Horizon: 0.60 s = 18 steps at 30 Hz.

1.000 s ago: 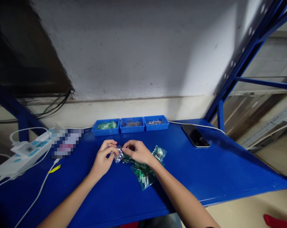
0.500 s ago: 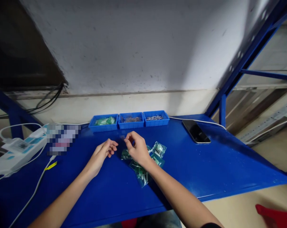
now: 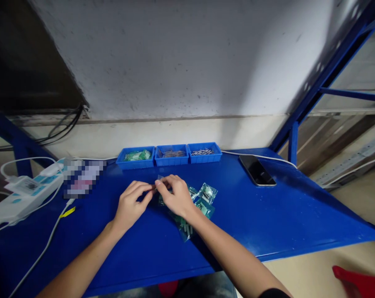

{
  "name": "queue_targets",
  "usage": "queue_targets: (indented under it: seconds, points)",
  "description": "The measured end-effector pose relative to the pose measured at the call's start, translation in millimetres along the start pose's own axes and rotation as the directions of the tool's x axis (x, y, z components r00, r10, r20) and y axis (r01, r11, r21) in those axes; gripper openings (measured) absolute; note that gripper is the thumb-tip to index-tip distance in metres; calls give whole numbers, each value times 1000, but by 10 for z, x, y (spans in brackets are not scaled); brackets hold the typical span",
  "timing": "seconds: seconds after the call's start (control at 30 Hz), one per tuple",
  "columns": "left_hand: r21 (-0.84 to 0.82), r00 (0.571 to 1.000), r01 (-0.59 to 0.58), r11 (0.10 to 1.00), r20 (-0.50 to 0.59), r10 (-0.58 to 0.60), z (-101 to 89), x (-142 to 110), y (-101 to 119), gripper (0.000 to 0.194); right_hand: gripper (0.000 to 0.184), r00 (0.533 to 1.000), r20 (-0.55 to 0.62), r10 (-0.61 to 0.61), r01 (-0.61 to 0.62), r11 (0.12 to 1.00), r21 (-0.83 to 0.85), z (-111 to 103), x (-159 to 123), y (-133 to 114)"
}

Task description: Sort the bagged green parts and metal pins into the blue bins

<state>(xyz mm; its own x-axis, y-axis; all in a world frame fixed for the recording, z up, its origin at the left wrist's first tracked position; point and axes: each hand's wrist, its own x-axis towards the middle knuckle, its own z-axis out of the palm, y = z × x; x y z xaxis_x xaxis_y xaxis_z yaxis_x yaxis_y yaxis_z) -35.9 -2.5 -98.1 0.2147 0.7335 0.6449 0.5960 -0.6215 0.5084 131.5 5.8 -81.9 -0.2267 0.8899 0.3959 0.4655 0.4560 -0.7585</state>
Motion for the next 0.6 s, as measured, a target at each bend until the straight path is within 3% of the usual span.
queue_targets:
  seconds: [0.1,0.2,0.3,0.37,0.4,0.47,0.53,0.6]
  points:
    - [-3,999,-31,1000,43,31,31,-13,0,12,27,998,-20,53,-51,997,56,44,7,36]
    - [-163,973,205,965,142,-183,50,-3,-48,17,20,997,-67,-35,37,999,29,87,-9,75]
    - [-453,869,495,742,274,-412,56,21,-93,35,23,987,-59,-150,150,989,-12,99,-33,99]
    - [-595,813,572,565,320,-487,55,34,-107,46,25,978,-40,-205,204,979,-18,97,-45,105]
    - [-628,803,577,522,319,-504,52,38,-110,46,27,974,-33,-225,224,974,-10,94,-48,104]
    - [-615,810,564,551,279,-516,43,39,-112,37,31,969,-25,-244,244,970,5,85,-48,93]
    - [-523,849,512,681,186,-495,31,34,-113,27,29,977,-29,-210,210,978,4,71,-39,72]
    - [-382,913,401,833,87,-400,19,28,-107,21,18,995,-28,-101,102,994,29,58,-21,53]
